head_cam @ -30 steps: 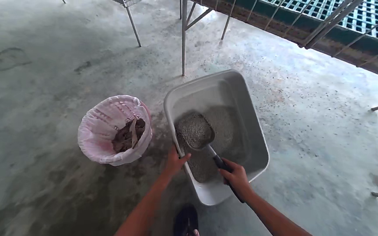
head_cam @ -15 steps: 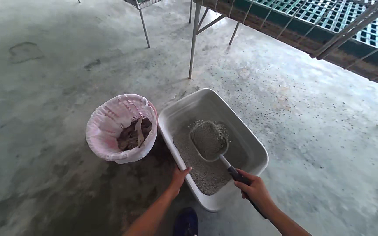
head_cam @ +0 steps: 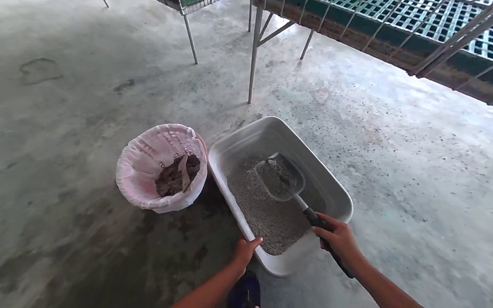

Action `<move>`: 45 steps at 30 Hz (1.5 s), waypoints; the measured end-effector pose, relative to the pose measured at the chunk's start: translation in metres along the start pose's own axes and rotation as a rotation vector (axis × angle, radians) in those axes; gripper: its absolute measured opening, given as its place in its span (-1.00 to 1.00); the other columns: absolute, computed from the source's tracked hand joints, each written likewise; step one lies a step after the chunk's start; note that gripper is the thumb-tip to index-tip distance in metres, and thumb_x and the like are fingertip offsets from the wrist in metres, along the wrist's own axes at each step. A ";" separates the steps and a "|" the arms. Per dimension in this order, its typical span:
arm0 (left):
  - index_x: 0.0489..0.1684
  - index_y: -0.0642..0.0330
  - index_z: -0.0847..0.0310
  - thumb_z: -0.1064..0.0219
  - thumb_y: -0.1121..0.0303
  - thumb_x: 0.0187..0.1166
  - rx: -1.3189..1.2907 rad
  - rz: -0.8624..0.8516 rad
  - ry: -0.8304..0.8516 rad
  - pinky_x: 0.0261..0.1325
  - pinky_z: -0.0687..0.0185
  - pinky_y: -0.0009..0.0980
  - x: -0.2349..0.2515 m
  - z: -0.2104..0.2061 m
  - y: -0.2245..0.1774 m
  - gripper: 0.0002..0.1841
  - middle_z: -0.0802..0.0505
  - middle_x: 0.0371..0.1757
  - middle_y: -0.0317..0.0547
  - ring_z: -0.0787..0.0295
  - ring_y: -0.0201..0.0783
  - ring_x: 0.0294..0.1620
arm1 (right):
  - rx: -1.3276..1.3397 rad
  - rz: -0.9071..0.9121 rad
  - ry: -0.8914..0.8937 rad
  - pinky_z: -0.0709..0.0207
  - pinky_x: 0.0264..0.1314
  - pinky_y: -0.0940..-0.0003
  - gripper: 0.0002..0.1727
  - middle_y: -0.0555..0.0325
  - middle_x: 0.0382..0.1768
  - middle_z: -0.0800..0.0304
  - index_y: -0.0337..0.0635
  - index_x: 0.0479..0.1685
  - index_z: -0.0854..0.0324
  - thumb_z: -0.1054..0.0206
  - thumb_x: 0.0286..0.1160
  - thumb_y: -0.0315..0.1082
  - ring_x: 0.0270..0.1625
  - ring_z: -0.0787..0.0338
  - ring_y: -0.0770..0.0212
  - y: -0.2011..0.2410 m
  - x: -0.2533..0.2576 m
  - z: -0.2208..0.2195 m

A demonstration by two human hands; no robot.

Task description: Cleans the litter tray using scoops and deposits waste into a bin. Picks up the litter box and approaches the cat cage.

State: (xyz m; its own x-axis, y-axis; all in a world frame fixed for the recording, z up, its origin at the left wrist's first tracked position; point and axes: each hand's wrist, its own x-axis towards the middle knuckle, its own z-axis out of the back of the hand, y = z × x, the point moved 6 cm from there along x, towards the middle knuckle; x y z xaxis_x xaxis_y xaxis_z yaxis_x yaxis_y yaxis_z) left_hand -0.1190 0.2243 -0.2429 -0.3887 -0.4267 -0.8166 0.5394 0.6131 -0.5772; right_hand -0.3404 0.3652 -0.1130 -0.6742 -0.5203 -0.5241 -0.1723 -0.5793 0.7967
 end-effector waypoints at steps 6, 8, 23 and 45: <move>0.56 0.55 -0.27 -0.49 0.40 0.54 -0.045 -0.013 0.020 0.51 -0.48 -0.03 -0.009 -0.013 0.013 -0.33 -0.65 0.40 0.42 -0.61 0.10 0.43 | -0.003 -0.014 0.013 -0.54 -0.60 0.49 -0.49 0.12 -0.48 -0.78 -0.40 0.40 -0.59 -0.43 0.39 -0.61 -0.69 -0.60 0.41 0.001 -0.003 -0.002; 0.52 0.56 -0.31 -0.50 0.43 0.52 -0.048 -0.011 0.010 0.48 -0.50 -0.03 -0.008 -0.014 0.013 -0.36 -0.67 0.36 0.41 -0.63 0.09 0.39 | 0.016 -0.027 -0.012 -0.55 -0.60 0.48 -0.50 0.10 -0.47 -0.78 -0.41 0.43 -0.57 -0.41 0.43 -0.61 -0.69 -0.60 0.40 0.000 -0.004 -0.004; 0.40 0.44 -0.28 -0.21 0.47 0.72 -0.201 -0.044 0.097 -0.28 -0.72 -0.37 -0.050 0.002 -0.127 -0.62 -0.70 -0.19 0.07 -0.73 -0.24 -0.38 | -0.081 0.048 0.148 -0.65 -0.27 0.38 -0.48 -0.06 0.07 -0.72 -0.30 0.63 -0.40 -0.21 0.66 -0.54 -0.31 -0.71 0.30 0.147 -0.023 -0.034; 0.59 0.33 -0.49 -0.16 0.27 0.78 1.003 -0.713 -0.020 0.55 -0.44 0.17 0.010 0.003 -0.226 -0.52 -0.71 0.42 0.36 -0.63 0.27 0.47 | -0.917 0.251 0.127 -0.29 0.64 -0.26 -0.33 -0.25 0.55 -0.56 -0.12 0.77 -0.32 -0.21 0.58 -0.51 0.63 -0.50 -0.26 0.166 0.012 -0.063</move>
State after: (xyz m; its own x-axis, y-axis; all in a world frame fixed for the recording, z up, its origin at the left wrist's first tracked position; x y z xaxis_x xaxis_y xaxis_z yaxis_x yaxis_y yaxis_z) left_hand -0.2423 0.0800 -0.1207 -0.8246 -0.4724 -0.3112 0.5497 -0.5393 -0.6380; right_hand -0.3323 0.2235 -0.0060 -0.5228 -0.7291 -0.4417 0.6324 -0.6791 0.3727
